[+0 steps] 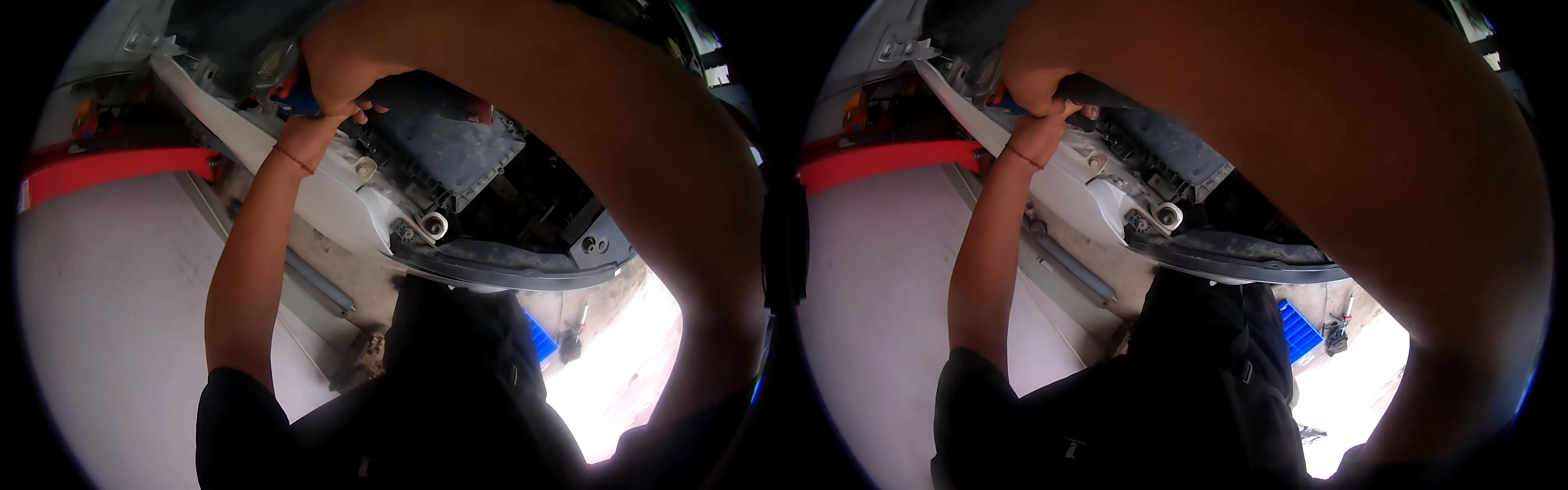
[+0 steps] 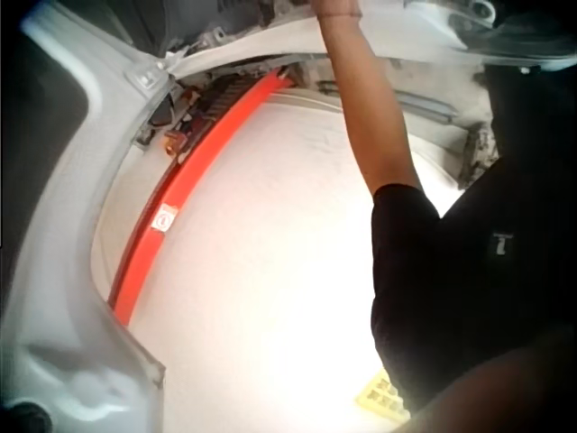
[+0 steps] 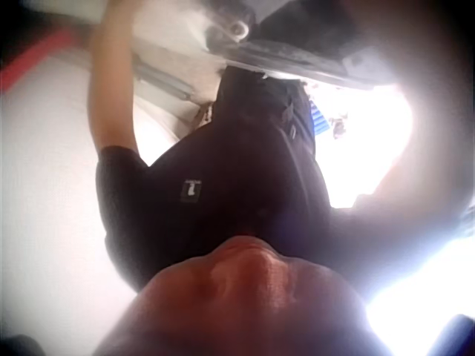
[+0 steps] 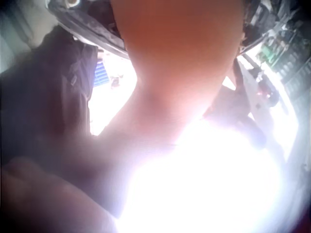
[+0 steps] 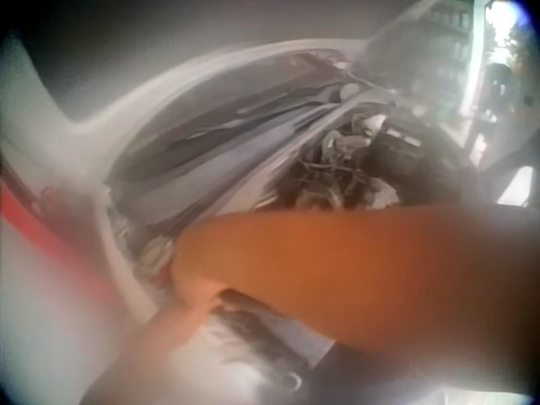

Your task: The person installs an air filter housing unit into the engine bay of a car, aligns the components with the help of another person, and secures the housing by using an electric drill to tighten several screws.

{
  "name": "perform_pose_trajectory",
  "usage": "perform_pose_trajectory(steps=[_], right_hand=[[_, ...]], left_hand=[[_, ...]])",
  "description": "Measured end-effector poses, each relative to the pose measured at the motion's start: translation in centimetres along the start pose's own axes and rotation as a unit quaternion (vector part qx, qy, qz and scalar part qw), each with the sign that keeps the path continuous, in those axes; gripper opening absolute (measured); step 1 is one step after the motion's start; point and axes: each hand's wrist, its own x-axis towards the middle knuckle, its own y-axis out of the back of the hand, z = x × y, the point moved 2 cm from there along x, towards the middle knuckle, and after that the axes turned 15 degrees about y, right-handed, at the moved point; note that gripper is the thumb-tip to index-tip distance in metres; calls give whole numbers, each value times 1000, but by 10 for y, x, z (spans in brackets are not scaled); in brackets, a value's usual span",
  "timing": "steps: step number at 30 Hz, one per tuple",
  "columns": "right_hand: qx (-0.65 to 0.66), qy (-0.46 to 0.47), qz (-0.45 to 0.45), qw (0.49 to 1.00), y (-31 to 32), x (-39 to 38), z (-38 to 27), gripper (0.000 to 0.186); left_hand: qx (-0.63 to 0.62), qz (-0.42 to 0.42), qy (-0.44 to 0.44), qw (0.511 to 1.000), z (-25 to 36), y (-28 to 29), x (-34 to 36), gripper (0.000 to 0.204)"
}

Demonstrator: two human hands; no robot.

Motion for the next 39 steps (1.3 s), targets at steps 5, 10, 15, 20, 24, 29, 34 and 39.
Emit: perform_pose_trajectory(steps=[5, 10, 15, 20, 24, 29, 34, 39], right_hand=[[8, -13, 15, 1000, -1, -13, 7, 21], [23, -16, 38, 999, -13, -29, 11, 19], [39, -18, 91, 995, -28, -46, 28, 20], [10, 5, 59, 998, -25, -38, 25, 20], [-17, 8, 73, 997, -25, -34, 15, 22], [-32, 1, 75, 997, -28, -37, 10, 28], [-32, -7, 75, 997, -28, -36, 12, 32], [20, -12, 113, 993, -34, -54, 19, 34]], left_hand=[[-37, -3, -14, 999, 15, -20, 1, 8], [121, 15, -5, 992, -20, -2, 33, 17], [229, 60, -20, 971, 2, -21, 21, 22], [221, 44, -82, 971, -8, -11, 32, 30], [246, 75, -131, 957, -22, 4, 35, 45], [317, 141, -248, 905, -10, -15, 6, 49], [318, 121, -204, 918, -14, -12, 15, 35], [359, 124, -252, 890, -16, -19, 20, 22]])
